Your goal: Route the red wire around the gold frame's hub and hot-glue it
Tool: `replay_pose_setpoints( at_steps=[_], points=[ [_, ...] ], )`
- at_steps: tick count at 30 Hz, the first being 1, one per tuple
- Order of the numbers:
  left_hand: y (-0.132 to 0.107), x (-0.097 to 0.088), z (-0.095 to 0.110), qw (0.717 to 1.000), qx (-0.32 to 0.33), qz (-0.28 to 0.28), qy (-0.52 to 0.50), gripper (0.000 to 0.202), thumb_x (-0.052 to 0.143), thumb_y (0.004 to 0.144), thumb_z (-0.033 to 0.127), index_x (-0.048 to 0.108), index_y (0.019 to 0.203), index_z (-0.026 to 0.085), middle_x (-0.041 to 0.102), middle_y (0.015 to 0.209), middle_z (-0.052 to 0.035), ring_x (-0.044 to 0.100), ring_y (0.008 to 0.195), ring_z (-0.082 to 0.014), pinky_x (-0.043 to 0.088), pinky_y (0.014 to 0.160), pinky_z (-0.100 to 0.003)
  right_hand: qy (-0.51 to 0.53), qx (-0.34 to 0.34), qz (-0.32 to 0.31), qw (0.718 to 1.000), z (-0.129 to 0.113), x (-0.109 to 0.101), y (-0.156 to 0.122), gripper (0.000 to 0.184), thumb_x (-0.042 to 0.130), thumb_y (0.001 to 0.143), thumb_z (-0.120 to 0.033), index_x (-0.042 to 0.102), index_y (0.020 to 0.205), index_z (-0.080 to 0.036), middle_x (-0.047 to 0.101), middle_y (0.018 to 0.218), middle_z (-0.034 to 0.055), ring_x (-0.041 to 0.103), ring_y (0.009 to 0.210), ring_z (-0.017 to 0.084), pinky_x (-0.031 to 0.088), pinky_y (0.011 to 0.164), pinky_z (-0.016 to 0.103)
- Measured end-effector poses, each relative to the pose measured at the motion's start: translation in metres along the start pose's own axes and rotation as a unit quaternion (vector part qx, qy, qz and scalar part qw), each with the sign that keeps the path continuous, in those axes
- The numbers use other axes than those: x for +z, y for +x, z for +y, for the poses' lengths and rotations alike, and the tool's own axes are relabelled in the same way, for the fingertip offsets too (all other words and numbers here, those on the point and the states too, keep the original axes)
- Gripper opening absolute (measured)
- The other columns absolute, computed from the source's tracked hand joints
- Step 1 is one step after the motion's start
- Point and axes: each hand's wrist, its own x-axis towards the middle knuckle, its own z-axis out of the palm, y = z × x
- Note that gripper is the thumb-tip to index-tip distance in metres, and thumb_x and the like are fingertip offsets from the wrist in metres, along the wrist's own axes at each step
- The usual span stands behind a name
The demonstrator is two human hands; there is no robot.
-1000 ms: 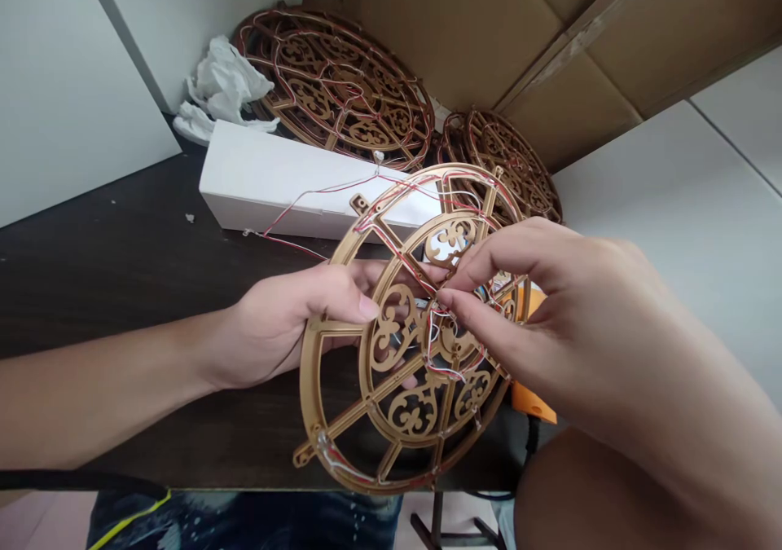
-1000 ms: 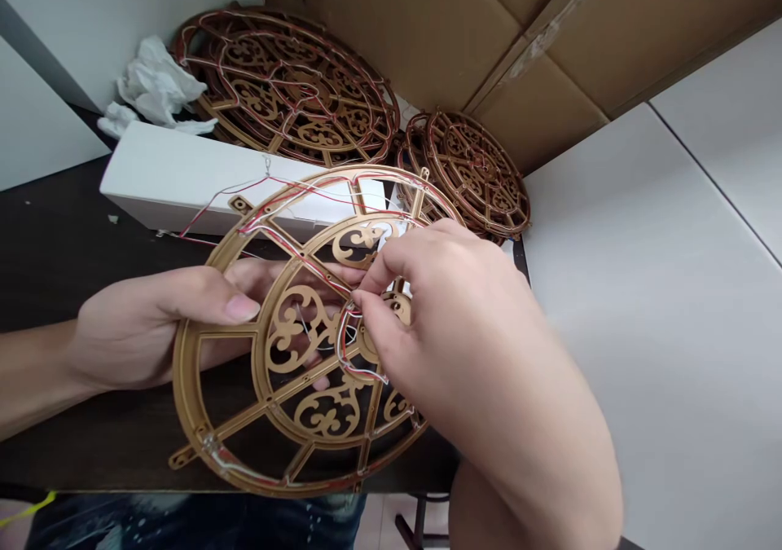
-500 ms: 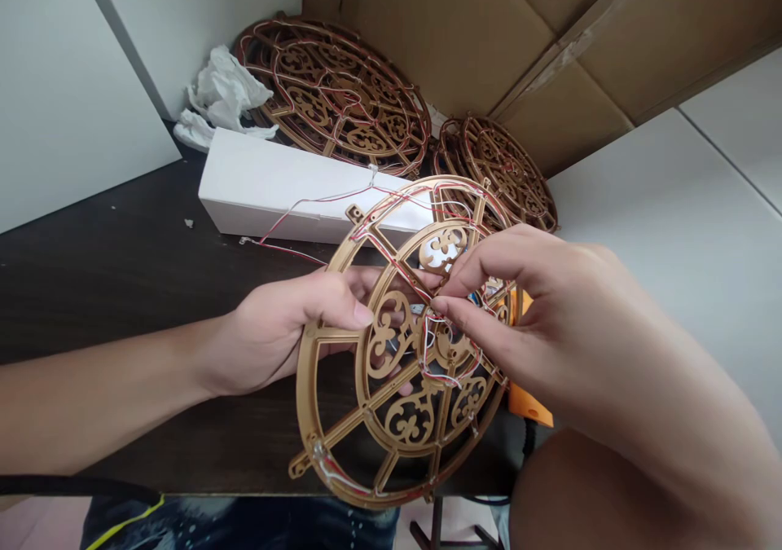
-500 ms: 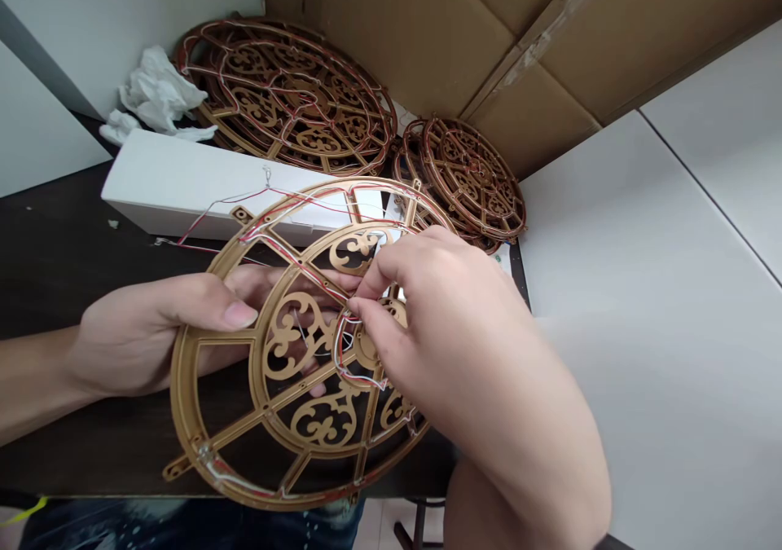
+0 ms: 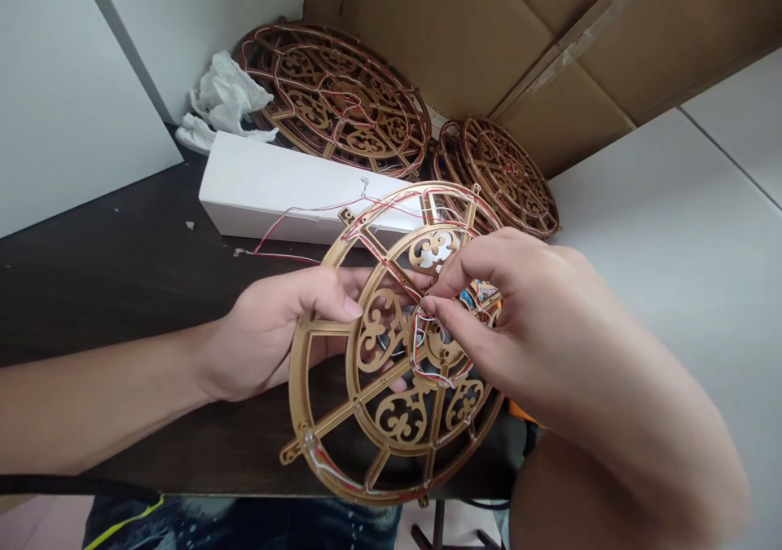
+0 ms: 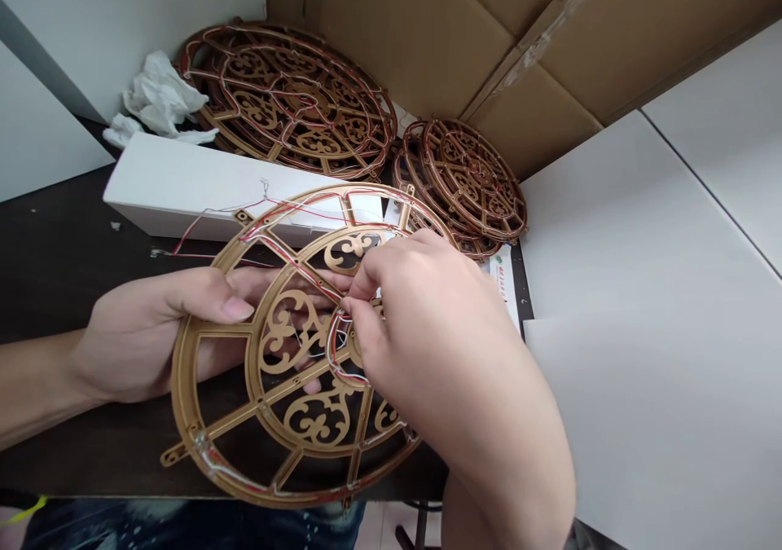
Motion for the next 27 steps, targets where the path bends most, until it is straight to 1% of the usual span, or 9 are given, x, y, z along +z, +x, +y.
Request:
replay_pose_setpoints(
  at_steps=[3,8,10,15,19,21,23,25,27],
  points=[
    [0.0000,-0.0007,-0.0017,1.000,-0.007,0.004,0.002,0.062,0.052,0.081,0.020,0.053,0.141,0.008,0.073,0.115,-0.0146,0.071,0.105,-0.0315,0.059,0.082,-0.039,-0.008,0.004,-0.004,1.000,-0.0010,0.0008,0.0013,0.012,0.062,0.083,-0.017,0.071,0.079,-0.024,0.069,0.077,0.0009,0.055,0.068,0.017,0.040,0.062,0.033],
    [0.0009,-0.0004,-0.0015,1.000,-0.001,0.003,0.014,0.066,0.051,0.078,0.021,0.051,0.142,0.006,0.073,0.115,-0.0149,0.070,0.106,-0.0322,0.059,0.083,-0.040,-0.038,0.013,-0.016,0.999,-0.0029,0.0012,0.0030,0.015,0.062,0.083,-0.021,0.062,0.068,-0.024,0.063,0.068,-0.0007,0.048,0.058,0.016,0.034,0.055,0.033],
    [0.0015,0.0001,-0.0009,1.000,-0.004,0.000,0.016,0.066,0.051,0.078,0.021,0.051,0.142,0.006,0.073,0.115,-0.0151,0.070,0.107,-0.0327,0.059,0.085,-0.042,-0.035,0.012,-0.013,0.999,-0.0037,0.0012,0.0032,0.014,0.060,0.083,-0.020,0.062,0.069,-0.024,0.064,0.071,0.0003,0.052,0.061,0.017,0.036,0.057,0.034],
    [0.0014,0.0009,-0.0002,1.000,-0.003,-0.015,0.003,0.062,0.049,0.080,0.020,0.053,0.140,0.006,0.073,0.117,-0.0156,0.069,0.109,-0.0330,0.057,0.093,-0.047,-0.033,0.015,-0.016,0.999,-0.0027,0.0030,0.0063,0.011,0.059,0.084,-0.022,0.066,0.075,-0.025,0.070,0.083,0.0038,0.064,0.075,0.023,0.043,0.069,0.039],
    [0.0015,0.0020,0.0002,1.000,-0.001,-0.026,-0.002,0.059,0.046,0.082,0.018,0.056,0.138,0.005,0.073,0.118,-0.0157,0.069,0.110,-0.0328,0.056,0.095,-0.048,-0.044,-0.005,-0.022,0.999,0.0023,0.0052,0.0094,0.010,0.060,0.082,-0.023,0.066,0.074,-0.025,0.069,0.080,0.0056,0.065,0.078,0.026,0.041,0.068,0.039],
    [0.0016,0.0020,0.0003,1.000,0.002,-0.031,-0.002,0.058,0.046,0.082,0.018,0.058,0.137,0.005,0.073,0.118,-0.0154,0.069,0.111,-0.0328,0.057,0.096,-0.048,-0.051,-0.011,-0.020,0.998,0.0038,0.0052,0.0101,0.008,0.060,0.081,-0.023,0.065,0.074,-0.024,0.068,0.078,0.0055,0.063,0.075,0.024,0.041,0.066,0.037],
    [0.0012,0.0014,0.0004,0.999,0.001,-0.035,-0.002,0.058,0.046,0.082,0.018,0.059,0.137,0.005,0.074,0.118,-0.0145,0.069,0.111,-0.0325,0.057,0.095,-0.047,-0.062,-0.007,-0.022,0.998,0.0031,0.0039,0.0100,0.008,0.059,0.080,-0.020,0.063,0.074,-0.024,0.066,0.075,0.0038,0.059,0.067,0.021,0.039,0.063,0.036],
    [0.0004,0.0007,0.0007,0.999,-0.003,-0.034,-0.008,0.058,0.046,0.082,0.017,0.060,0.137,0.007,0.074,0.118,-0.0128,0.070,0.112,-0.0317,0.059,0.092,-0.044,-0.074,0.005,-0.030,0.997,0.0004,0.0020,0.0092,0.011,0.059,0.080,-0.020,0.059,0.069,-0.023,0.061,0.067,0.0012,0.051,0.057,0.016,0.035,0.057,0.034],
    [-0.0005,0.0003,0.0010,0.999,-0.006,-0.029,-0.015,0.057,0.046,0.082,0.015,0.061,0.137,0.008,0.075,0.118,-0.0112,0.070,0.112,-0.0303,0.059,0.091,-0.041,-0.084,0.016,-0.034,0.996,-0.0026,0.0011,0.0081,0.019,0.060,0.082,-0.022,0.054,0.064,-0.023,0.057,0.062,-0.0004,0.043,0.051,0.014,0.032,0.053,0.032]
  ],
)
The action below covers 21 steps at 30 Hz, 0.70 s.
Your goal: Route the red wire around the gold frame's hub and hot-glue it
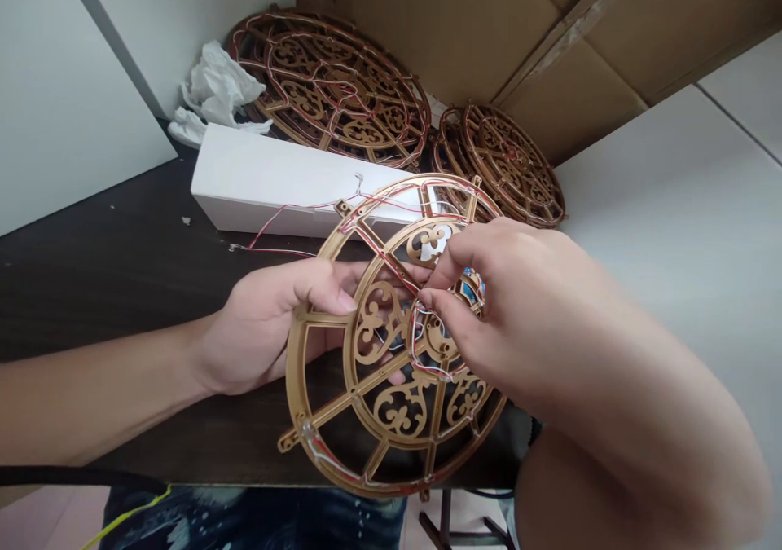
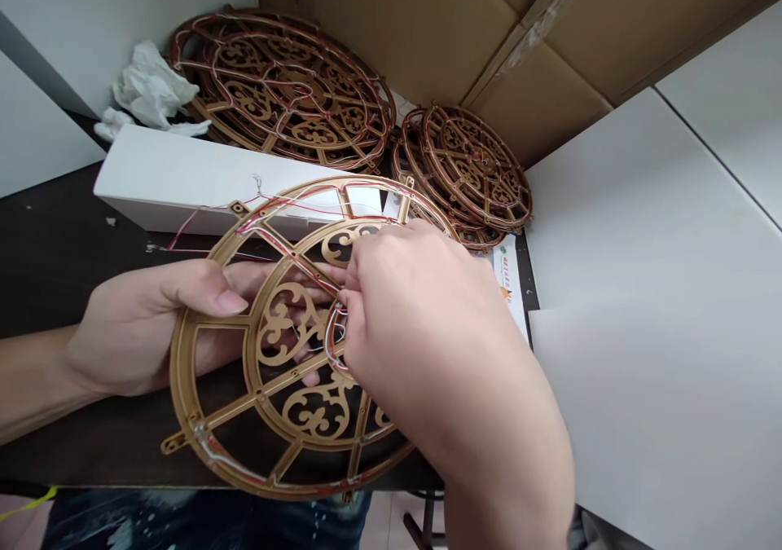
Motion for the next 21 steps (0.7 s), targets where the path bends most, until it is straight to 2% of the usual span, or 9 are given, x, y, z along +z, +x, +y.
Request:
replay_pose_setpoints(
  at_steps=[5,11,17,21],
  points=[
    [-0.001,-0.001,0.001,1.000,0.003,0.005,-0.015,0.052,0.047,0.083,0.014,0.066,0.131,0.008,0.076,0.115,-0.0096,0.071,0.112,-0.0285,0.060,0.091,-0.036,-0.002,-0.018,0.026,0.999,-0.001,0.005,0.000,0.021,0.063,0.081,-0.024,0.053,0.063,-0.022,0.058,0.062,-0.0003,0.041,0.051,0.013,0.030,0.052,0.031],
    [0.000,-0.004,0.004,1.000,0.002,-0.015,-0.026,0.050,0.045,0.084,0.014,0.069,0.128,0.009,0.077,0.111,-0.0106,0.071,0.110,-0.0305,0.062,0.088,-0.041,0.017,-0.023,0.050,0.998,0.003,0.006,-0.003,0.015,0.062,0.080,-0.017,0.055,0.068,-0.022,0.059,0.068,-0.0001,0.045,0.056,0.015,0.035,0.057,0.033],
    [0.002,0.000,0.007,0.999,0.006,-0.034,-0.012,0.045,0.046,0.084,0.014,0.074,0.118,0.010,0.077,0.110,-0.0110,0.070,0.112,-0.0305,0.061,0.091,-0.040,0.040,-0.011,0.048,0.998,0.003,-0.002,-0.013,0.025,0.067,0.085,-0.026,0.051,0.066,-0.023,0.057,0.067,-0.0031,0.043,0.056,0.014,0.032,0.053,0.033],
    [0.001,0.001,0.008,0.999,0.013,-0.028,-0.020,0.043,0.045,0.084,0.014,0.076,0.114,0.009,0.077,0.109,-0.0107,0.070,0.113,-0.0305,0.060,0.094,-0.042,0.069,-0.065,0.077,0.993,0.005,-0.003,-0.017,0.008,0.065,0.090,-0.022,0.064,0.082,-0.023,0.065,0.082,-0.0008,0.056,0.071,0.017,0.045,0.065,0.035]
  ],
)
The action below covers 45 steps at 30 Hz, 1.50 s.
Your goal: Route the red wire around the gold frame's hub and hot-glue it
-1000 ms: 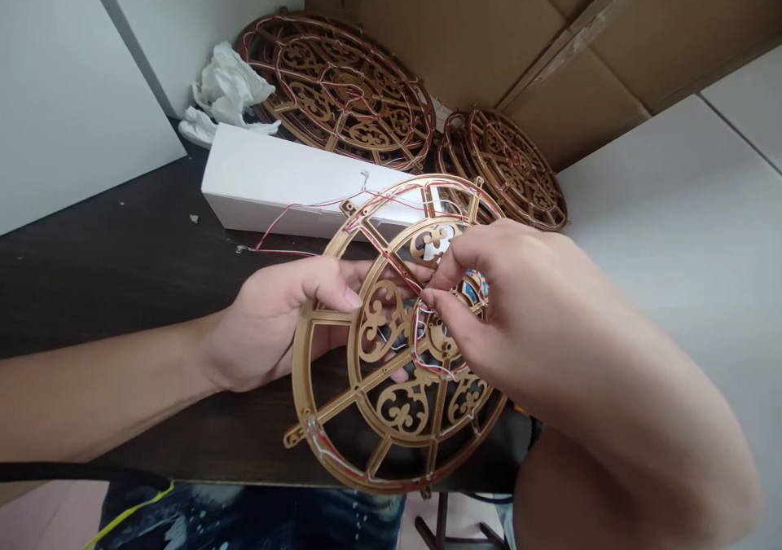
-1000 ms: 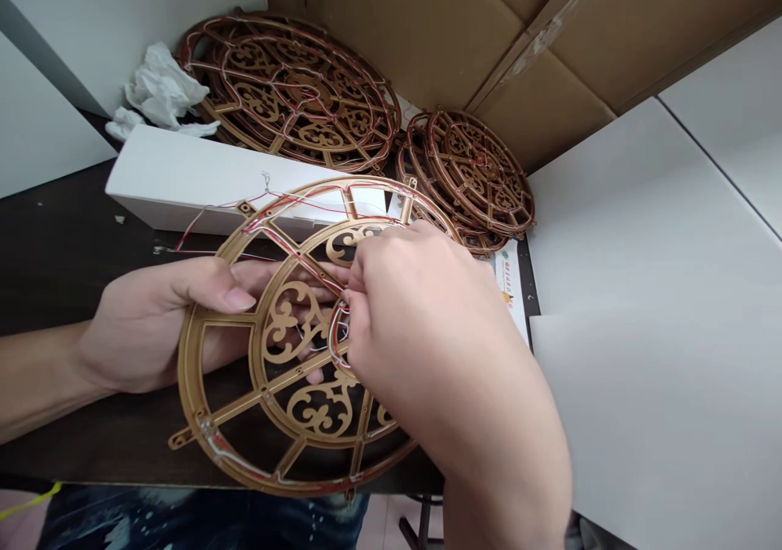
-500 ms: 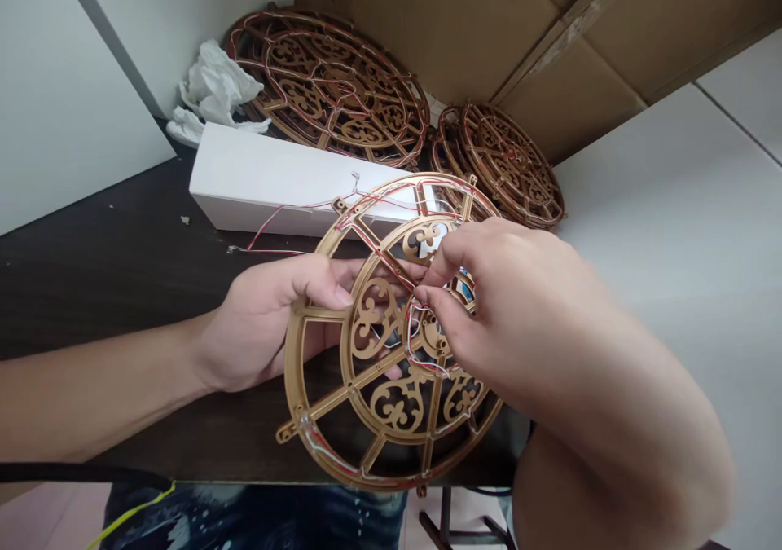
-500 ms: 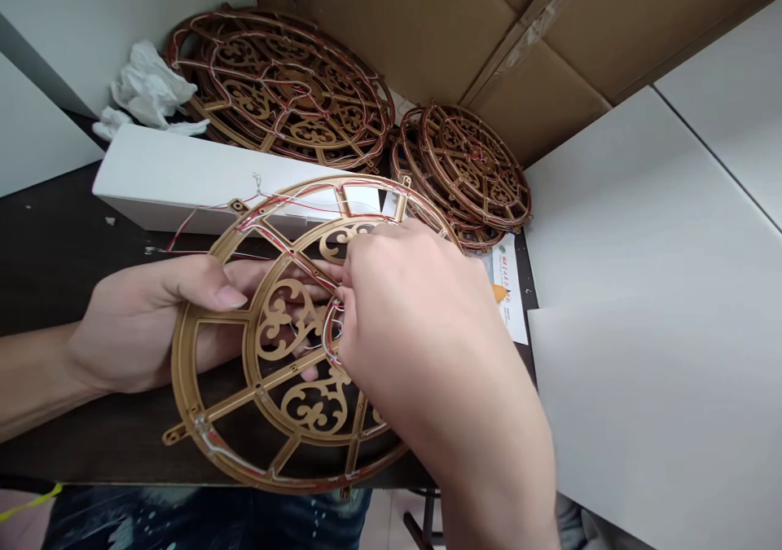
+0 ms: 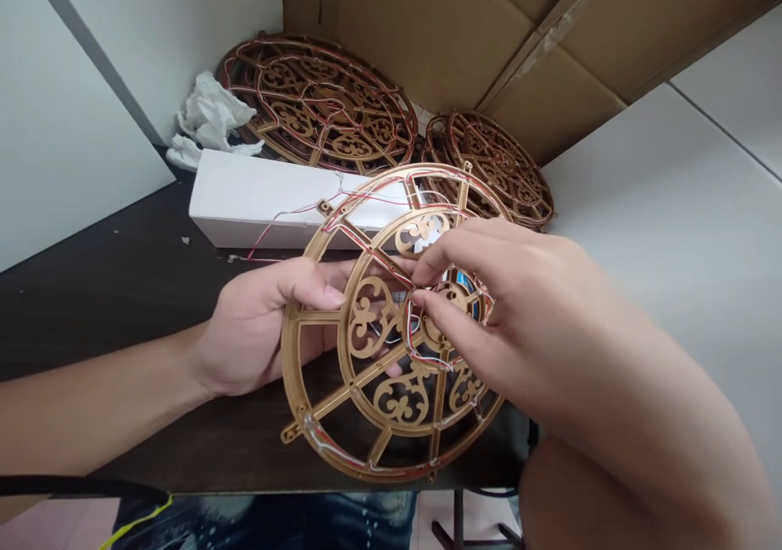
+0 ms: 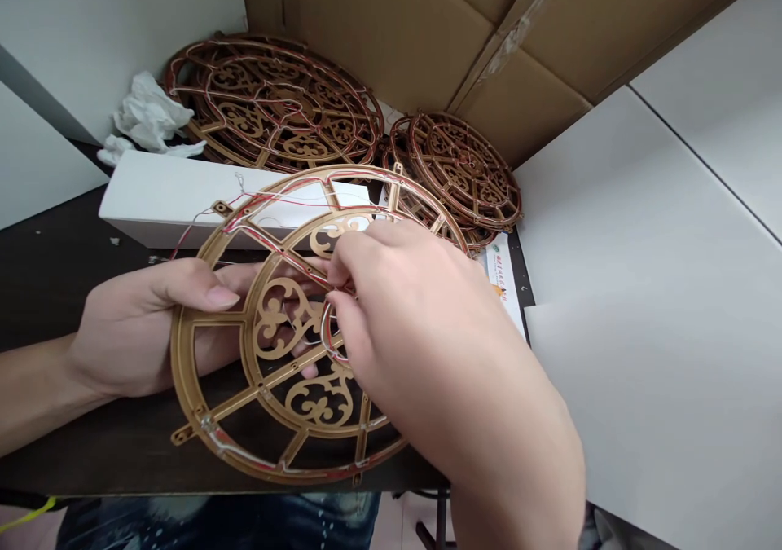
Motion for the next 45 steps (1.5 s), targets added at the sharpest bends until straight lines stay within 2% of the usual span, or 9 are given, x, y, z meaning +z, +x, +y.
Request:
replay_pose_setpoints(
  at_steps=[3,6,9,11,22,28,35,40,45],
  points=[
    [0.000,0.000,0.000,1.000,0.020,-0.008,-0.017,0.043,0.044,0.085,0.015,0.076,0.113,0.009,0.077,0.107,-0.0108,0.070,0.112,-0.0309,0.060,0.093,-0.043,0.051,-0.053,0.043,0.996,0.005,0.005,-0.006,0.009,0.059,0.095,-0.018,0.068,0.095,-0.020,0.068,0.096,0.0023,0.062,0.087,0.018,0.051,0.077,0.036],
    [0.001,0.000,0.001,0.999,0.031,-0.014,-0.028,0.043,0.043,0.086,0.015,0.076,0.113,0.009,0.078,0.104,-0.0108,0.071,0.109,-0.0299,0.061,0.090,-0.042,0.101,-0.080,0.116,0.985,0.013,0.018,-0.014,0.011,0.060,0.094,-0.013,0.068,0.098,-0.019,0.070,0.104,0.0034,0.064,0.098,0.019,0.053,0.092,0.039],
    [0.000,0.000,0.001,0.999,0.031,-0.018,-0.037,0.045,0.039,0.087,0.013,0.076,0.114,0.008,0.078,0.100,-0.0108,0.074,0.102,-0.0273,0.063,0.086,-0.038,0.109,-0.100,0.168,0.975,0.019,0.034,-0.020,0.013,0.066,0.089,-0.011,0.069,0.099,-0.019,0.070,0.108,0.0045,0.066,0.106,0.019,0.046,0.112,0.048],
    [-0.001,0.000,0.001,0.999,0.032,-0.023,-0.037,0.046,0.038,0.088,0.013,0.075,0.114,0.007,0.078,0.100,-0.0112,0.075,0.098,-0.0262,0.063,0.083,-0.036,0.097,-0.114,0.187,0.971,0.021,0.042,-0.022,0.016,0.070,0.086,-0.012,0.070,0.100,-0.019,0.070,0.109,0.0055,0.066,0.109,0.020,0.040,0.118,0.053],
    [0.002,0.000,0.001,0.999,0.020,0.042,0.015,0.061,0.041,0.080,0.020,0.056,0.137,0.004,0.075,0.111,-0.0153,0.071,0.105,-0.0325,0.060,0.089,-0.051,0.041,-0.168,0.205,0.963,0.027,0.054,-0.022,0.022,0.069,0.087,-0.012,0.070,0.108,-0.020,0.069,0.114,0.0089,0.066,0.116,0.028,0.043,0.114,0.062],
    [0.001,0.000,0.001,0.998,0.015,0.057,0.035,0.065,0.043,0.078,0.024,0.053,0.139,0.004,0.074,0.113,-0.0168,0.071,0.101,-0.0323,0.059,0.087,-0.049,0.032,-0.176,0.197,0.964,0.031,0.061,-0.025,0.026,0.065,0.088,-0.013,0.069,0.112,-0.021,0.070,0.118,0.0100,0.065,0.120,0.029,0.043,0.115,0.063],
    [0.000,-0.003,0.000,0.998,0.011,0.050,0.041,0.066,0.045,0.077,0.026,0.053,0.139,0.005,0.074,0.111,-0.0163,0.070,0.099,-0.0322,0.059,0.084,-0.048,0.043,-0.186,0.243,0.951,0.032,0.069,-0.028,0.030,0.066,0.087,-0.013,0.070,0.115,-0.020,0.070,0.119,0.0114,0.064,0.124,0.032,0.044,0.115,0.064],
    [0.000,-0.004,-0.001,0.998,0.010,0.058,0.030,0.067,0.045,0.077,0.025,0.051,0.140,0.004,0.073,0.112,-0.0164,0.071,0.098,-0.0313,0.059,0.085,-0.050,0.019,-0.187,0.234,0.954,0.029,0.067,-0.023,0.025,0.074,0.084,-0.019,0.071,0.109,-0.019,0.071,0.113,0.0112,0.067,0.116,0.032,0.047,0.112,0.063],
    [0.000,-0.006,-0.001,0.997,0.022,0.068,0.021,0.064,0.043,0.078,0.022,0.053,0.138,0.003,0.073,0.112,-0.0170,0.071,0.097,-0.0308,0.059,0.087,-0.050,-0.002,-0.174,0.222,0.959,0.026,0.069,-0.019,0.018,0.071,0.088,-0.026,0.068,0.106,-0.021,0.071,0.112,0.0085,0.067,0.111,0.029,0.048,0.109,0.060]
  ],
)
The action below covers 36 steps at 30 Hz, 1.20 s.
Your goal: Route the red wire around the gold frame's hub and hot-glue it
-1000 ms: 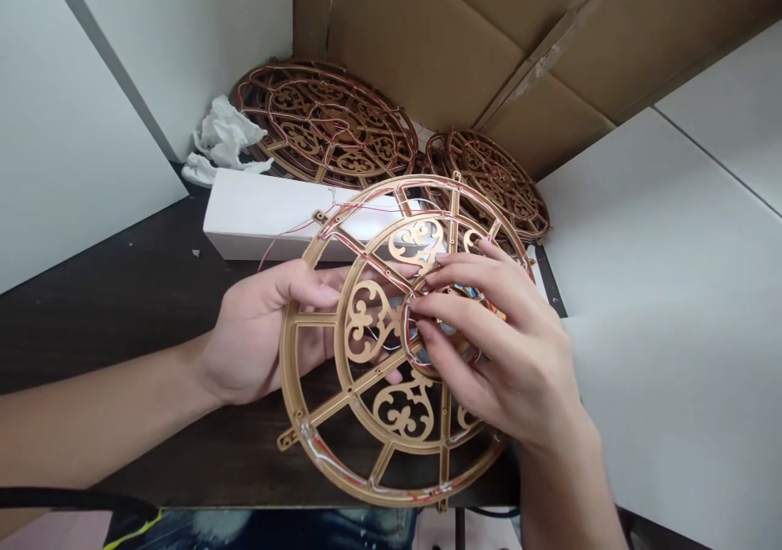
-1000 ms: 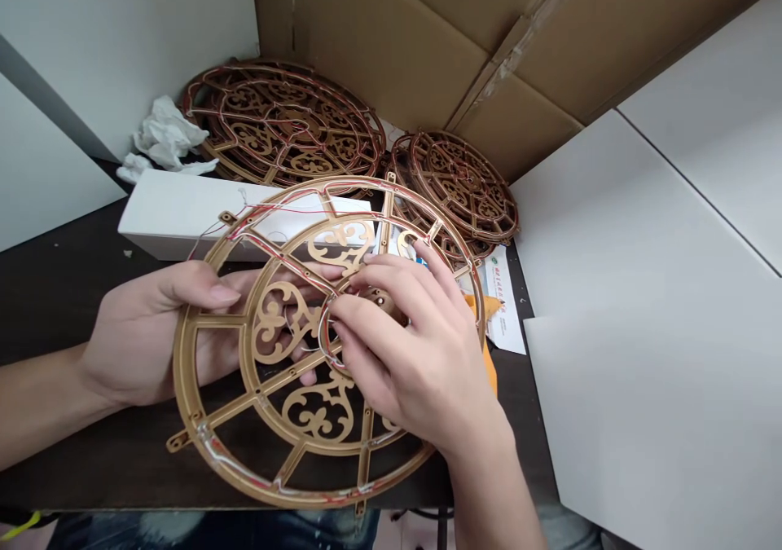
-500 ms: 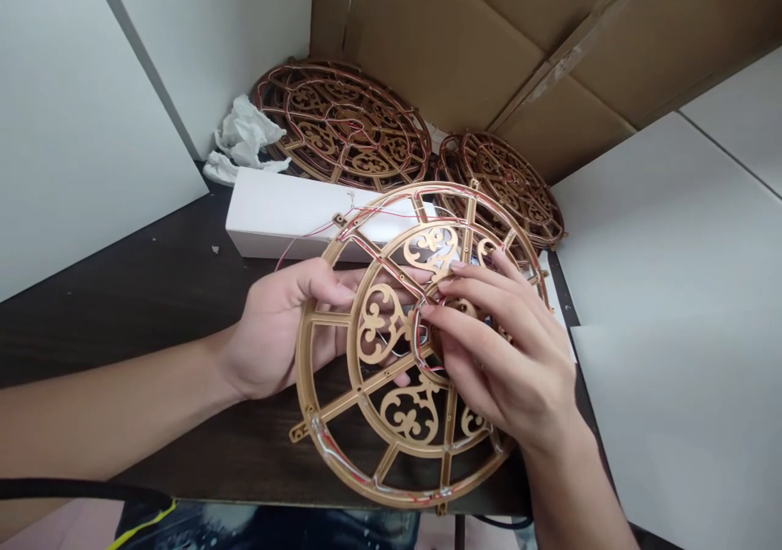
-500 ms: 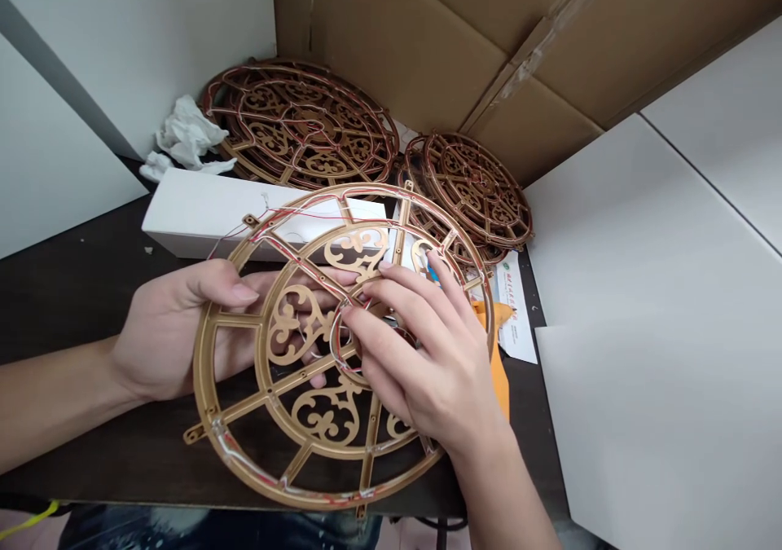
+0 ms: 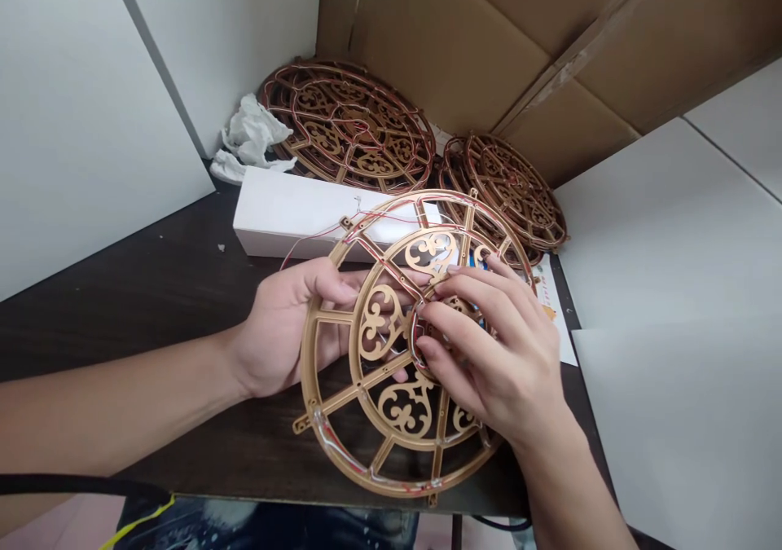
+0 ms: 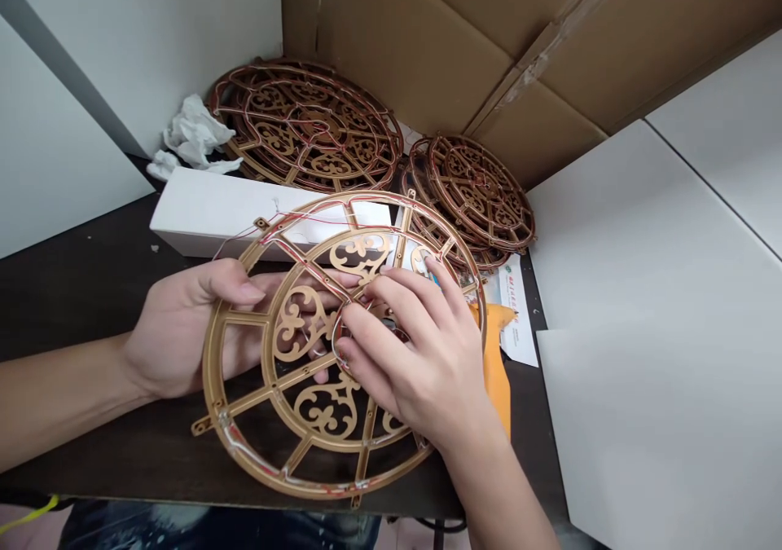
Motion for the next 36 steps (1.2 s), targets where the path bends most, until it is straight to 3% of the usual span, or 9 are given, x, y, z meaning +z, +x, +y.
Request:
replay_pose_setpoints(
  at_steps=[10,15,21,29,36],
  points=[
    [-0.002,-0.007,-0.002,1.000,-0.012,0.000,-0.013,0.067,0.043,0.078,0.021,0.050,0.142,0.002,0.074,0.107,-0.0160,0.071,0.084,-0.0250,0.060,0.085,-0.047,0.009,0.009,-0.009,1.000,-0.001,0.005,0.000,0.013,0.069,0.090,-0.023,0.068,0.103,-0.022,0.070,0.110,0.0076,0.064,0.108,0.027,0.049,0.108,0.056],
    [-0.001,-0.004,0.000,1.000,-0.020,-0.004,0.003,0.071,0.042,0.076,0.023,0.047,0.143,0.000,0.074,0.110,-0.0185,0.072,0.095,-0.0309,0.061,0.083,-0.048,0.017,0.016,0.006,1.000,-0.002,0.007,-0.002,0.015,0.070,0.088,-0.020,0.068,0.103,-0.021,0.069,0.110,0.0075,0.063,0.108,0.027,0.048,0.110,0.058],
    [0.002,0.010,0.006,0.998,-0.017,-0.047,0.030,0.073,0.044,0.073,0.025,0.052,0.142,0.002,0.073,0.116,-0.0178,0.069,0.109,-0.0350,0.056,0.093,-0.052,0.037,0.013,0.074,0.997,-0.005,0.002,-0.005,0.020,0.065,0.090,-0.023,0.064,0.109,-0.019,0.071,0.106,0.0086,0.066,0.112,0.030,0.043,0.115,0.063],
    [0.006,0.015,0.010,0.998,-0.031,-0.040,0.039,0.078,0.043,0.069,0.027,0.054,0.144,0.007,0.073,0.120,-0.0153,0.067,0.117,-0.0357,0.052,0.099,-0.051,0.036,0.031,0.065,0.997,-0.003,0.001,-0.006,0.017,0.061,0.093,-0.027,0.064,0.109,-0.023,0.071,0.107,0.0074,0.067,0.111,0.029,0.043,0.115,0.063],
    [0.006,0.013,0.007,0.998,-0.031,-0.048,0.039,0.081,0.041,0.070,0.029,0.049,0.147,0.004,0.074,0.118,-0.0169,0.066,0.117,-0.0364,0.050,0.100,-0.053,0.045,0.028,0.060,0.997,-0.002,-0.001,-0.007,0.013,0.063,0.094,-0.030,0.069,0.102,-0.021,0.068,0.107,0.0079,0.065,0.110,0.027,0.042,0.115,0.065]
  ],
)
